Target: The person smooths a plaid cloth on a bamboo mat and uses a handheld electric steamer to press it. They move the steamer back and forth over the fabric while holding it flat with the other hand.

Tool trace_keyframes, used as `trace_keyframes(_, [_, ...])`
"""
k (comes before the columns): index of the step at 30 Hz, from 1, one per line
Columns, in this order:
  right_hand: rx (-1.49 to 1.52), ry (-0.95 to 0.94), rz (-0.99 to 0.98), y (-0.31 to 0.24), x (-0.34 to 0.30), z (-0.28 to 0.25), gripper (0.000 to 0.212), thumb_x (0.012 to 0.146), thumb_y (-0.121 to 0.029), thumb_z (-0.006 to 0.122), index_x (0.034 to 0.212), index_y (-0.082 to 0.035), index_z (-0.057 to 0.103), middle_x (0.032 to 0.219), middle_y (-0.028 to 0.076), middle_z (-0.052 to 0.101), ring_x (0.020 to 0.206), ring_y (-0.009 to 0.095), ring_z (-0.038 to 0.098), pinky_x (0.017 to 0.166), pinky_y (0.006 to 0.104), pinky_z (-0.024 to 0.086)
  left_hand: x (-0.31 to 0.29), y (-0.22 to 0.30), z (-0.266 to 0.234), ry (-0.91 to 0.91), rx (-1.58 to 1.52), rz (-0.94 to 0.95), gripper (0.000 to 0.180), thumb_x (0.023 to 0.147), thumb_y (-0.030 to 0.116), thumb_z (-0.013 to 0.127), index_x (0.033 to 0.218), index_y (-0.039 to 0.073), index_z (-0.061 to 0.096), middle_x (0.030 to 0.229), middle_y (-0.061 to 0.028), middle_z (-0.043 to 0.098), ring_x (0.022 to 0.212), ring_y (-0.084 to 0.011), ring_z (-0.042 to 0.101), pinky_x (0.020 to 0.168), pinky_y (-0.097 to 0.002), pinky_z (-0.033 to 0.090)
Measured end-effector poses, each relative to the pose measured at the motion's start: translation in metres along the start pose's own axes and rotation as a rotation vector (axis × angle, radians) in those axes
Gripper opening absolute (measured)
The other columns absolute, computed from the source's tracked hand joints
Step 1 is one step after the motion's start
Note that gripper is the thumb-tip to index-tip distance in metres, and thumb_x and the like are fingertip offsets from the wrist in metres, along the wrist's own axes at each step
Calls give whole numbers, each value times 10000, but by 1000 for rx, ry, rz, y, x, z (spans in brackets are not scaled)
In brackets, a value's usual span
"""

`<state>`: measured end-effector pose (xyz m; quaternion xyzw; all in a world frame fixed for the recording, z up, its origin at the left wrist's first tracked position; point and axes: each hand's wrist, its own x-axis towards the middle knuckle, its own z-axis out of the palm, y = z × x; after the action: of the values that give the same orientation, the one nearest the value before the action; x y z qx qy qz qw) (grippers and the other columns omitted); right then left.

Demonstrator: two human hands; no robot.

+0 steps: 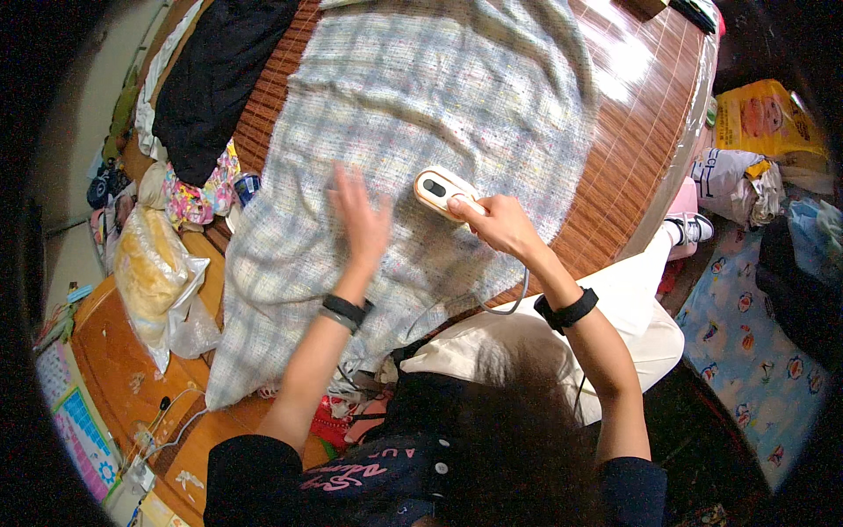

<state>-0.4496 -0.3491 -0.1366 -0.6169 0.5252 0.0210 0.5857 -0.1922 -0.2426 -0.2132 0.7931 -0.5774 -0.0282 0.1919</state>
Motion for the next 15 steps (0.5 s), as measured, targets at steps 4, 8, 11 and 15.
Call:
trace_keyframes(4, [10,-11,4,11,6,3,831,883,-781,574,668,10,711,523,78,585,536,201,635,550,369,503,-47,74,4,-414,84,-130,1166,847,592,721,1605,-88,153,1713,-254,20,1594,-394,2,1244,-630,8])
trace_keyframes(8, [22,-47,-8,23,9,2,784,902,-745,611,604,-22,654,493,32,542,480,143,587,471,320,452,-60,83,2,-444,142,-137,1381,705,770,740,1622,-62,128,1716,-247,-14,1583,-437,-33,1203,-694,-29])
trace_keyframes(11, [-63,-35,-51,26,17,0,839,868,-796,582,727,11,761,532,96,612,543,233,660,557,379,516,-58,80,4,-488,185,-148,1483,656,841,726,1631,-42,39,1714,-245,-65,1572,-455,-98,1154,-756,-52])
trace_keyframes(15, [-76,-42,-28,27,30,-13,826,868,-800,581,786,-5,790,556,97,633,562,237,670,578,382,521,-57,80,7,-538,201,-161,1527,641,853,732,1630,-38,-16,1712,-243,-94,1562,-470,-133,1135,-774,-55])
